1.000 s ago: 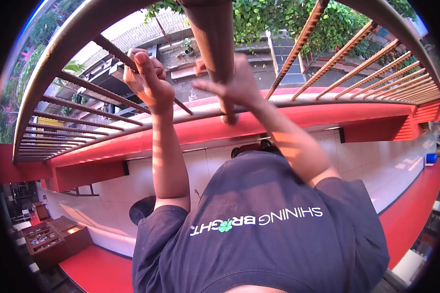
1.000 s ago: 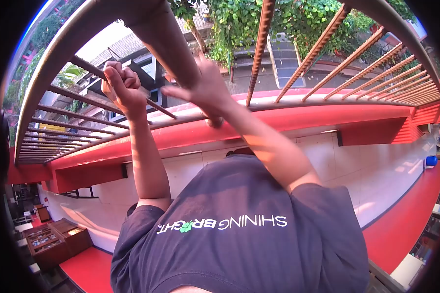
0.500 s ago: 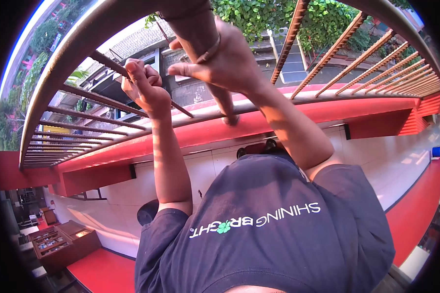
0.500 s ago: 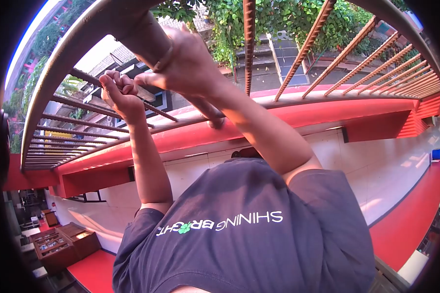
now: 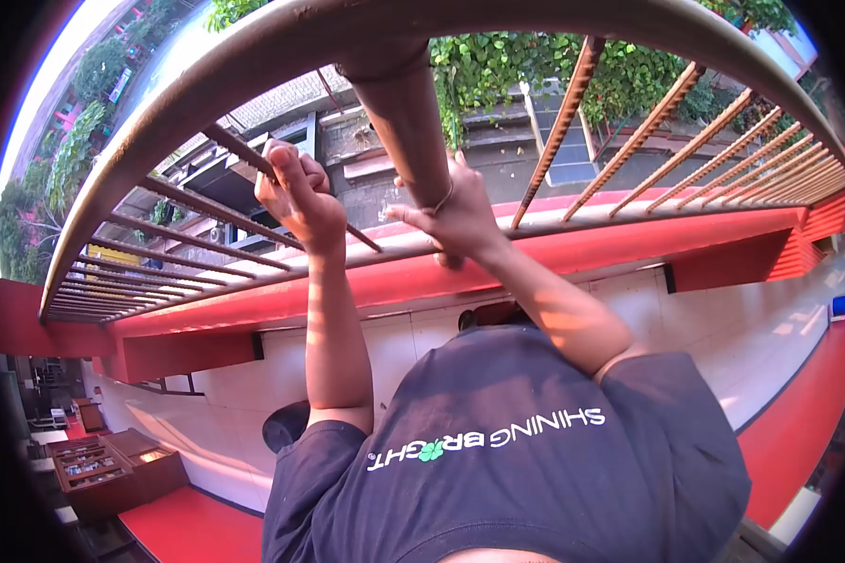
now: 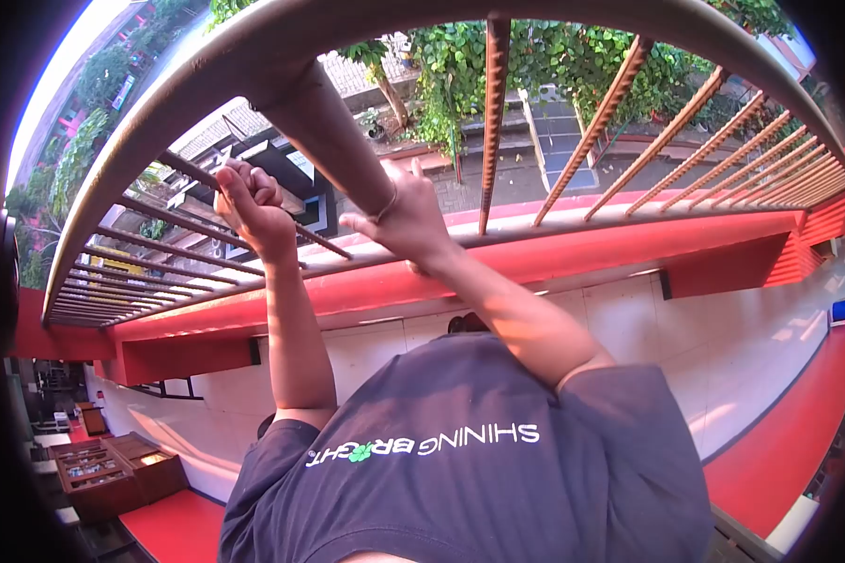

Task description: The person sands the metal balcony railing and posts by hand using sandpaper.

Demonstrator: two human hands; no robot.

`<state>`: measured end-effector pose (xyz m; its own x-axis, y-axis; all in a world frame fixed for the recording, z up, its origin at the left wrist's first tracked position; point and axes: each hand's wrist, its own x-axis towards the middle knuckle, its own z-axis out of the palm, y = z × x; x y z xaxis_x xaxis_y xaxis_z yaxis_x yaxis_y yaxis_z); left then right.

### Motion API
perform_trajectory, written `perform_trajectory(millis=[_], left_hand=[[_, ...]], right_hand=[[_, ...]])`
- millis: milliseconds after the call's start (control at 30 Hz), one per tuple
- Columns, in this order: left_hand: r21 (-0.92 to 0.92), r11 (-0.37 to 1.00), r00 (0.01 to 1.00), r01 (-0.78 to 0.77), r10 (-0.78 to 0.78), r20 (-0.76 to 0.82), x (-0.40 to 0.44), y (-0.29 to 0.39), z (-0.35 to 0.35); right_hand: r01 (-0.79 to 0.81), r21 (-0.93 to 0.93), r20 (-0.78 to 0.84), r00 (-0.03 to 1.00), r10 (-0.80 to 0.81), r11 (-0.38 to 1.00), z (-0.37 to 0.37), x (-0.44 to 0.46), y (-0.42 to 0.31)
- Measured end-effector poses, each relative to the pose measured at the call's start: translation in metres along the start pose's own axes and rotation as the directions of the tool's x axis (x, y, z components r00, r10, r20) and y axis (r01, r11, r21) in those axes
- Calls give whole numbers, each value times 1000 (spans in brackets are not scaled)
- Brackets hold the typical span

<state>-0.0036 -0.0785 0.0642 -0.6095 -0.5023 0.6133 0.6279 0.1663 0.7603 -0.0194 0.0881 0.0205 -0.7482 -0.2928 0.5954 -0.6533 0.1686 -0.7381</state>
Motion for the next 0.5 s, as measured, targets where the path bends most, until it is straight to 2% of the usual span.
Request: perform_trajectory(millis=[33, 67, 100, 167, 200, 267, 300, 367, 433, 500], left_hand=[[15, 1000, 1000, -9, 9, -9, -1, 0, 1], [19, 1000, 1000, 6, -5, -28, -2, 1, 1], [43, 999, 999, 15, -13, -36, -2, 3, 1], [38, 999, 999, 38, -37, -25, -2, 4, 0], [20, 999, 998, 51, -50, -35, -1, 5, 2], [34, 999, 999, 30, -30, -13, -1, 3, -1], [42, 999, 1000, 19, -19, 8, 0, 2, -2], [30, 1000, 1000, -7, 7, -13, 1, 0, 3], [20, 1000, 999, 24, -23, -37, -2, 1, 2], [12, 999, 999, 33, -32, -20, -4, 1, 1]], right_hand=[[-47, 24, 3, 999, 47, 999, -1, -2, -4], [46, -103, -28, 998, -49, 994, -4, 3, -5], [-90, 37, -38, 995, 92, 995, -12, 21, -29], [-71, 61, -123, 989, 78, 996, -36, 49, -71], [-74, 66, -121, 989, 82, 995, -31, 43, -64], [88, -232, -106, 988, -115, 969, -8, 21, -30], [-74, -77, -80, 994, 68, 994, 0, -1, -12], [-254, 242, -46, 961, 272, 937, 7, -16, 0], [-135, -23, -117, 984, 132, 991, -3, 11, -31], [-141, -53, -153, 979, 132, 989, -12, 31, -57]])
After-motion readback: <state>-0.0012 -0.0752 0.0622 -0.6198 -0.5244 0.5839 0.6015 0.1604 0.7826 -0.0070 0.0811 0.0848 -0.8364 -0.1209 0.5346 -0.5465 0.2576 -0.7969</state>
